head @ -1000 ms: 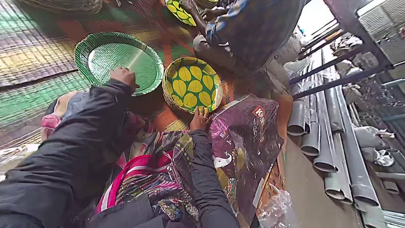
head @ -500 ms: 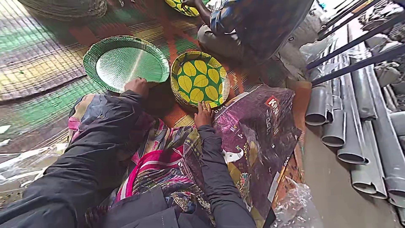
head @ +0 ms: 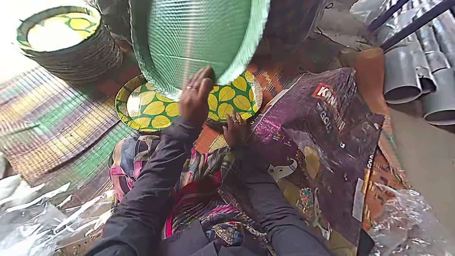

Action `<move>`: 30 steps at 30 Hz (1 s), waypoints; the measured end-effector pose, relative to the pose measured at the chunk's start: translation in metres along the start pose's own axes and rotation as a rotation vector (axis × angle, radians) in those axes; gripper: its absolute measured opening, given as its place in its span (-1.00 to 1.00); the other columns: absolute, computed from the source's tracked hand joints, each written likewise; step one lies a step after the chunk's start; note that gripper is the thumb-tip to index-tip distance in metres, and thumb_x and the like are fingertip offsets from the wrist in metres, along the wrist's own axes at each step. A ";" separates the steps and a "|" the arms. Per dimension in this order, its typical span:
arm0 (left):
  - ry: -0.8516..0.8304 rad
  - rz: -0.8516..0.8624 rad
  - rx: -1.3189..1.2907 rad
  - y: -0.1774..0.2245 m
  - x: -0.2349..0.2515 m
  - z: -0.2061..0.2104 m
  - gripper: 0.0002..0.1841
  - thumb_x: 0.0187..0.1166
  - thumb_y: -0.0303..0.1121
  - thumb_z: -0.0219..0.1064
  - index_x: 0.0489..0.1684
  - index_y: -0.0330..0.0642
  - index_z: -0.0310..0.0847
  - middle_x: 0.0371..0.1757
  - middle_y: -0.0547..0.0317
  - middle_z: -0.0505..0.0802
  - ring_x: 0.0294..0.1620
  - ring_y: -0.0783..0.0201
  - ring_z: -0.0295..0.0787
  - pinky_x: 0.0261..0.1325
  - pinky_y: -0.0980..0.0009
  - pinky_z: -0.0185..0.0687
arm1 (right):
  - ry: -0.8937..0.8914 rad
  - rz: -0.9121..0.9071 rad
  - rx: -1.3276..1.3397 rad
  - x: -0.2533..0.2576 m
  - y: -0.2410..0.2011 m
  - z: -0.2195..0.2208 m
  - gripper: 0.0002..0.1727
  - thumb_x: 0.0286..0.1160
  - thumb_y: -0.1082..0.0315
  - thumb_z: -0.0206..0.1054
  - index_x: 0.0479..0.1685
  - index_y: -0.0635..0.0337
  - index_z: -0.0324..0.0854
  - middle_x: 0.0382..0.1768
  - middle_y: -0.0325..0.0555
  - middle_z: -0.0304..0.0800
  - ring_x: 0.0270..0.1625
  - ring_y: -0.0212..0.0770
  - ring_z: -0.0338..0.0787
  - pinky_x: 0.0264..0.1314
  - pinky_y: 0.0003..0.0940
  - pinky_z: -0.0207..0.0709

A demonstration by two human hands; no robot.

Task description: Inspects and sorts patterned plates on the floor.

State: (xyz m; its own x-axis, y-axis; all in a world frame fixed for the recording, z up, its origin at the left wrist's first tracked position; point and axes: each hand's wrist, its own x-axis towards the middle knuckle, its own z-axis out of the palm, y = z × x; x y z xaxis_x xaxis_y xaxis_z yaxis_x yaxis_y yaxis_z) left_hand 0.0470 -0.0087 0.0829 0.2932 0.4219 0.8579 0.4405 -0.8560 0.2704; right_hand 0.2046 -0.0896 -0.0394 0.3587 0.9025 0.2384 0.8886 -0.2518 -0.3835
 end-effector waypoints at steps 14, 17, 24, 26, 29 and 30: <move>-0.714 -0.288 0.032 -0.062 -0.075 0.042 -0.54 0.66 -0.37 0.34 0.51 -0.34 0.56 0.48 -0.27 0.73 0.56 -0.20 0.64 0.68 -0.17 0.39 | -0.248 0.104 -0.094 0.010 0.005 -0.002 -0.25 0.48 0.63 0.28 0.78 0.15 0.31 0.83 0.05 0.25 0.90 0.17 0.10 0.80 0.57 -0.34; -0.938 -0.668 0.297 -0.099 -0.062 0.006 -0.41 0.66 -0.13 0.38 0.58 -0.30 0.48 0.51 -0.43 0.65 0.56 -0.38 0.56 0.59 -0.35 0.39 | -0.212 0.228 -0.184 0.019 0.016 0.004 -0.16 0.40 0.56 0.35 0.82 0.21 0.22 0.85 0.12 0.16 0.91 0.21 0.04 0.80 0.58 -0.35; -1.190 -0.921 0.567 -0.100 -0.067 -0.001 -0.70 0.73 -0.35 0.23 0.14 -0.40 0.76 0.32 -0.40 0.79 0.43 -0.37 0.70 0.36 -0.39 0.59 | -0.219 0.228 -0.207 0.016 0.012 0.006 -0.25 0.52 0.57 0.24 0.81 0.21 0.21 0.86 0.19 0.09 0.93 0.24 -0.06 0.80 0.56 -0.37; -1.118 -0.969 0.515 -0.098 -0.062 -0.011 -0.64 0.77 -0.17 0.20 0.17 -0.25 0.80 0.32 -0.30 0.82 0.44 -0.32 0.71 0.41 -0.39 0.55 | -0.243 0.209 -0.176 0.011 0.010 -0.001 -0.26 0.55 0.50 0.26 0.82 0.17 0.23 0.87 0.18 0.08 0.94 0.24 -0.11 0.80 0.56 -0.40; -1.064 -0.989 0.439 -0.105 -0.059 -0.028 -0.62 0.80 -0.10 0.18 0.20 -0.14 0.82 0.31 -0.24 0.84 0.45 -0.28 0.72 0.46 -0.39 0.50 | -0.258 0.188 -0.168 0.004 0.011 -0.009 -0.18 0.49 0.29 0.46 0.81 0.13 0.25 0.86 0.17 0.11 0.93 0.26 -0.08 0.80 0.56 -0.33; -1.024 -0.993 0.421 -0.108 -0.060 -0.034 -0.64 0.79 -0.13 0.18 0.21 -0.13 0.83 0.30 -0.24 0.85 0.44 -0.28 0.72 0.46 -0.40 0.49 | -0.261 0.185 -0.161 0.004 0.010 -0.010 -0.18 0.48 0.25 0.48 0.80 0.12 0.27 0.85 0.17 0.13 0.93 0.26 -0.08 0.80 0.55 -0.32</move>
State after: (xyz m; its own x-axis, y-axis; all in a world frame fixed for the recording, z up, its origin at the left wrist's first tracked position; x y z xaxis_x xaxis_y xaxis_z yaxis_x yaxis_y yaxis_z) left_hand -0.0467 0.0483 0.0175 0.1091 0.9418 -0.3179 0.9678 -0.0276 0.2504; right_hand 0.2180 -0.0922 -0.0340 0.4509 0.8902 -0.0655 0.8567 -0.4522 -0.2482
